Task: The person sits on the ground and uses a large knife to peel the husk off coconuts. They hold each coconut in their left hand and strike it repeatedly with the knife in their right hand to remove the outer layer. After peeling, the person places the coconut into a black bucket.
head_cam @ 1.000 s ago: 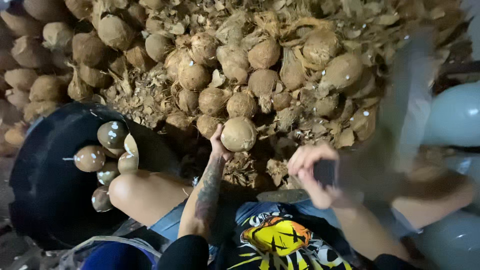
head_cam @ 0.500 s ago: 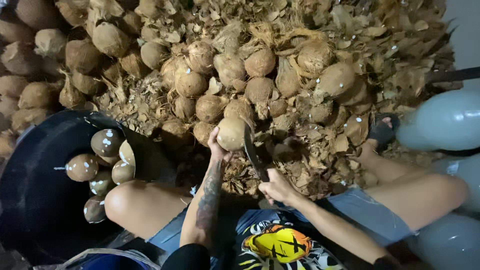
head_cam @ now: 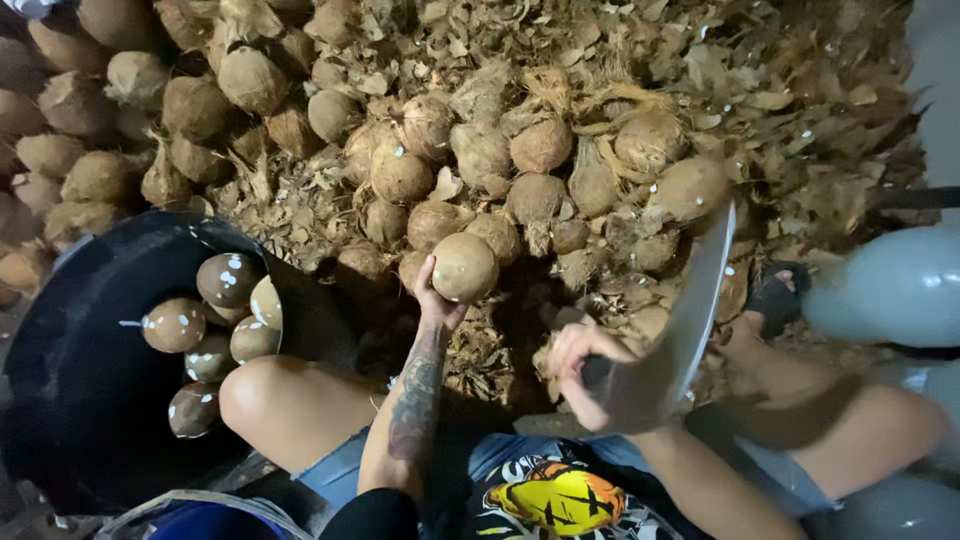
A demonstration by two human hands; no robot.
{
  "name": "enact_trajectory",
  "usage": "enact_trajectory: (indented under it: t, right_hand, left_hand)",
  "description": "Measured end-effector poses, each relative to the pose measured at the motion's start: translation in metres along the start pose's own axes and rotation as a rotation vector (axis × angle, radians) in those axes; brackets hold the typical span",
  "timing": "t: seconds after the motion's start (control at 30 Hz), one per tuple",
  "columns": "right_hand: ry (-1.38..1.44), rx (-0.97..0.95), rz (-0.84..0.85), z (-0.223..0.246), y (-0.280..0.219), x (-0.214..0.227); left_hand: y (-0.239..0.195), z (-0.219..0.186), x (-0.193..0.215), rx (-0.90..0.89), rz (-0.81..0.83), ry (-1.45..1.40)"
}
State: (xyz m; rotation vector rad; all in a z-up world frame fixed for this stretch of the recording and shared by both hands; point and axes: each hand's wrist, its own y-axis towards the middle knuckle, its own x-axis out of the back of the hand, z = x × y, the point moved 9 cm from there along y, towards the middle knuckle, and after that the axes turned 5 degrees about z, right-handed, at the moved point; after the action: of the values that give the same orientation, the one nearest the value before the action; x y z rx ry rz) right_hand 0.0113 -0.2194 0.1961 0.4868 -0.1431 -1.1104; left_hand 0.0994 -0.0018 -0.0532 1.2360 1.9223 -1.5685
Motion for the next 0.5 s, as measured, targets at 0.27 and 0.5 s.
enact_trajectory:
  t: [0.27, 0.5]
  right_hand:
    - [-0.174, -1.225, -0.258, -0.189, -0.156, 0.01]
    - [-0.327, -0.565, -0.077, -0.094, -0.052, 0.026]
  left_hand:
    - [-0.01, 0.001, 0.005, 0.002, -0.035, 0.071]
    - [-0.014, 0.002, -0.007, 0.084, 0.035, 0.222]
